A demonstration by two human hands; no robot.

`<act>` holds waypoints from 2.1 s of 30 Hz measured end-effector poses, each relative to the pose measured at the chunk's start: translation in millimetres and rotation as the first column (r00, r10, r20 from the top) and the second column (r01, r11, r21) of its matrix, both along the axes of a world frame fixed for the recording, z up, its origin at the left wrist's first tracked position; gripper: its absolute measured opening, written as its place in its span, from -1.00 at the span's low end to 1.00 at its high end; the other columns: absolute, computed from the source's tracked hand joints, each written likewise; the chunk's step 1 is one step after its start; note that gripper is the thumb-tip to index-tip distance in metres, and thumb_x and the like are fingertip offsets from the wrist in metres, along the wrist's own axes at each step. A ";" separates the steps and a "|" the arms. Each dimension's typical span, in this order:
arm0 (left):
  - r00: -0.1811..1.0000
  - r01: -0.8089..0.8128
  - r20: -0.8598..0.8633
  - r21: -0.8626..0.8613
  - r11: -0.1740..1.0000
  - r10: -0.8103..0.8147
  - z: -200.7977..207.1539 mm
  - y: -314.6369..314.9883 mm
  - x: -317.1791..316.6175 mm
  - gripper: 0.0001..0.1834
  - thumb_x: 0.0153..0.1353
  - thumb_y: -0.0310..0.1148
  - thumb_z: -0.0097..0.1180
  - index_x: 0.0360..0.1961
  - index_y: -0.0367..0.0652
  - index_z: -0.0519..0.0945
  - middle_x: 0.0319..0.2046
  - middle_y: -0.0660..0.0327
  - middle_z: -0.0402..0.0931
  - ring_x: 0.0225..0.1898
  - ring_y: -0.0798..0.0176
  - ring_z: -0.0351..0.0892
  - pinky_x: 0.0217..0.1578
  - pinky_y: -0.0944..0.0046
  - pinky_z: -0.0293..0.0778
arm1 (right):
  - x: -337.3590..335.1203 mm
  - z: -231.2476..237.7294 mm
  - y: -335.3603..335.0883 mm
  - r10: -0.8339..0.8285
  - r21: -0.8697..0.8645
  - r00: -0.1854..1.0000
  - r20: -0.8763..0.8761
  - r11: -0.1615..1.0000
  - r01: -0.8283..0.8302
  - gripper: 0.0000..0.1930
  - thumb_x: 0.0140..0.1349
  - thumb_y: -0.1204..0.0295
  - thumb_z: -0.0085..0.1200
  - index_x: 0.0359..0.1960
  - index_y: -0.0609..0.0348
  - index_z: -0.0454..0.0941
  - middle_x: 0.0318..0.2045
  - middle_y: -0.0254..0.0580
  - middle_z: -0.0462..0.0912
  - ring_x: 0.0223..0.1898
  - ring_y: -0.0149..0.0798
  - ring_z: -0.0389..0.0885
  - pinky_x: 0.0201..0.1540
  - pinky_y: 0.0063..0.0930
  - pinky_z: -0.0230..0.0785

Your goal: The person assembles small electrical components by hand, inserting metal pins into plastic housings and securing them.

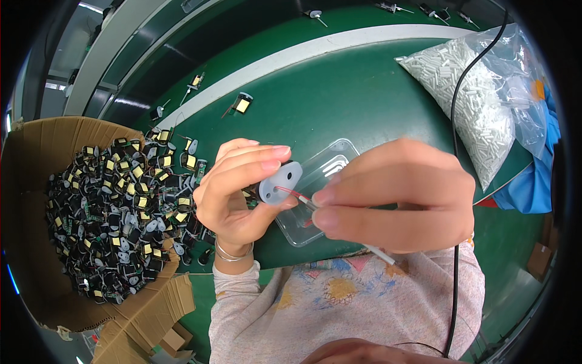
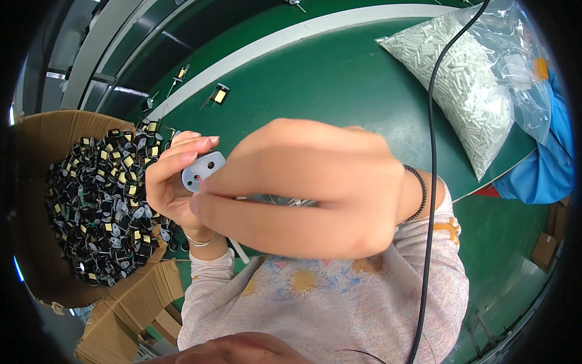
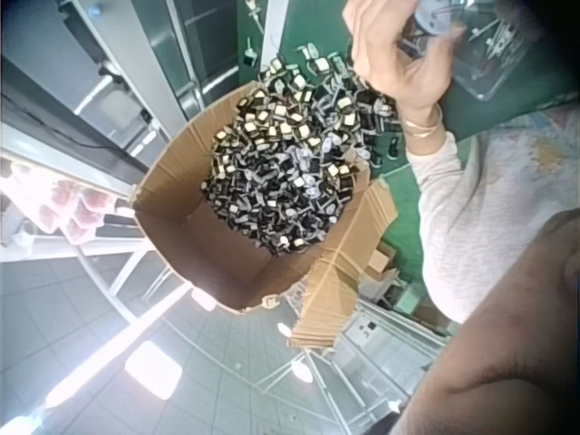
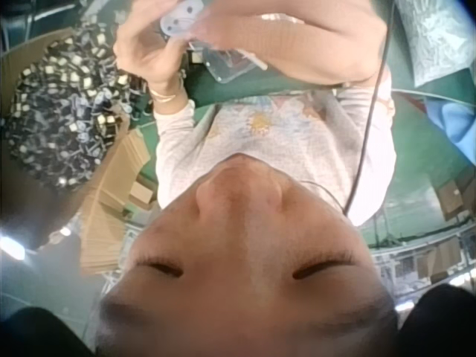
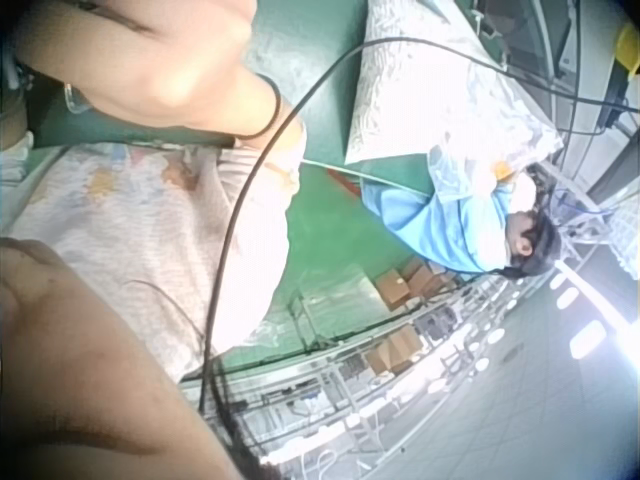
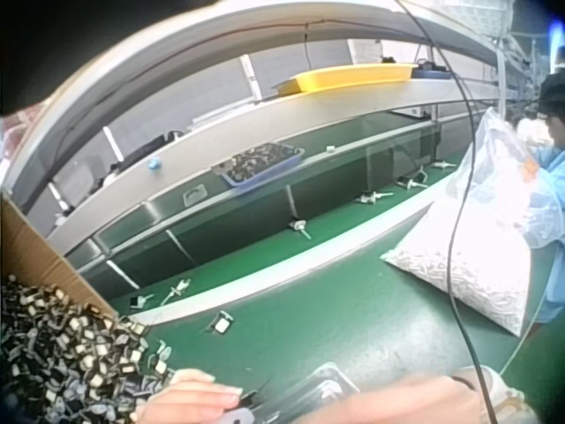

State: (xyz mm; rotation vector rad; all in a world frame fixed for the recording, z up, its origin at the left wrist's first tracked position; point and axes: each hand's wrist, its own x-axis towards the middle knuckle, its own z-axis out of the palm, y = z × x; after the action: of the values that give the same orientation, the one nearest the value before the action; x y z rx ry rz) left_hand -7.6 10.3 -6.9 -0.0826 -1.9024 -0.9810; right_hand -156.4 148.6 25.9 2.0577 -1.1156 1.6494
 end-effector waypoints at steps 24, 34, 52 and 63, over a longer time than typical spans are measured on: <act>0.998 0.048 0.038 0.181 0.982 -0.056 -0.3 12.0 3.2 -0.56 -0.21 -0.50 0.40 -0.28 -0.32 0.45 -0.29 -0.05 0.60 -0.29 0.12 0.61 -0.28 0.28 0.51 | 7.6 -2.0 -8.6 -0.130 0.268 0.975 0.179 0.960 0.079 -0.79 -0.28 0.66 0.24 -0.49 0.23 0.63 -0.52 -0.26 0.59 -0.55 -0.29 0.56 -0.53 -0.56 0.40; 0.976 -0.188 0.111 -0.013 0.982 0.188 1.1 17.0 1.5 -0.76 -0.14 -0.63 0.27 -0.46 -0.29 0.44 -0.28 -0.03 0.60 -0.38 0.18 0.60 -0.39 0.35 0.52 | 4.8 -10.0 -21.2 -0.229 0.116 0.972 -0.044 0.966 0.233 -0.69 -0.37 0.70 0.10 -0.44 0.27 0.62 -0.50 -0.25 0.57 -0.53 -0.27 0.54 -0.48 -0.50 0.42; 0.965 -0.160 0.240 0.208 0.965 0.108 1.1 -4.8 -4.0 -0.79 -0.05 -0.55 0.25 -0.36 -0.29 0.50 -0.24 0.00 0.60 -0.24 0.10 0.63 -0.23 0.29 0.52 | 4.3 -36.1 -53.6 -0.166 0.199 0.965 0.202 0.972 0.125 -0.83 -0.15 0.66 0.20 -0.44 0.26 0.61 -0.49 -0.16 0.61 -0.48 -0.19 0.59 -0.44 -0.47 0.45; 0.332 -0.283 0.647 -0.626 0.726 0.687 -84.5 -140.1 -29.1 -0.45 0.06 0.00 0.13 -0.01 -0.13 0.48 -0.20 0.03 0.51 -0.11 -0.04 0.45 -0.10 0.05 0.41 | -179.7 -152.5 -224.7 -0.493 0.479 0.064 0.868 0.795 -0.372 -0.78 0.19 0.61 -0.03 -0.12 0.38 0.49 -0.29 -0.06 0.59 -0.30 -0.23 0.62 -0.27 -0.37 0.63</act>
State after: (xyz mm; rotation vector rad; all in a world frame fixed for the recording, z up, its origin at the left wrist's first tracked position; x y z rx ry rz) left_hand -36.7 -129.8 -91.4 0.9116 -2.7678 -0.0766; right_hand -336.1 -76.1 -126.6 0.4376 -2.3613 3.0765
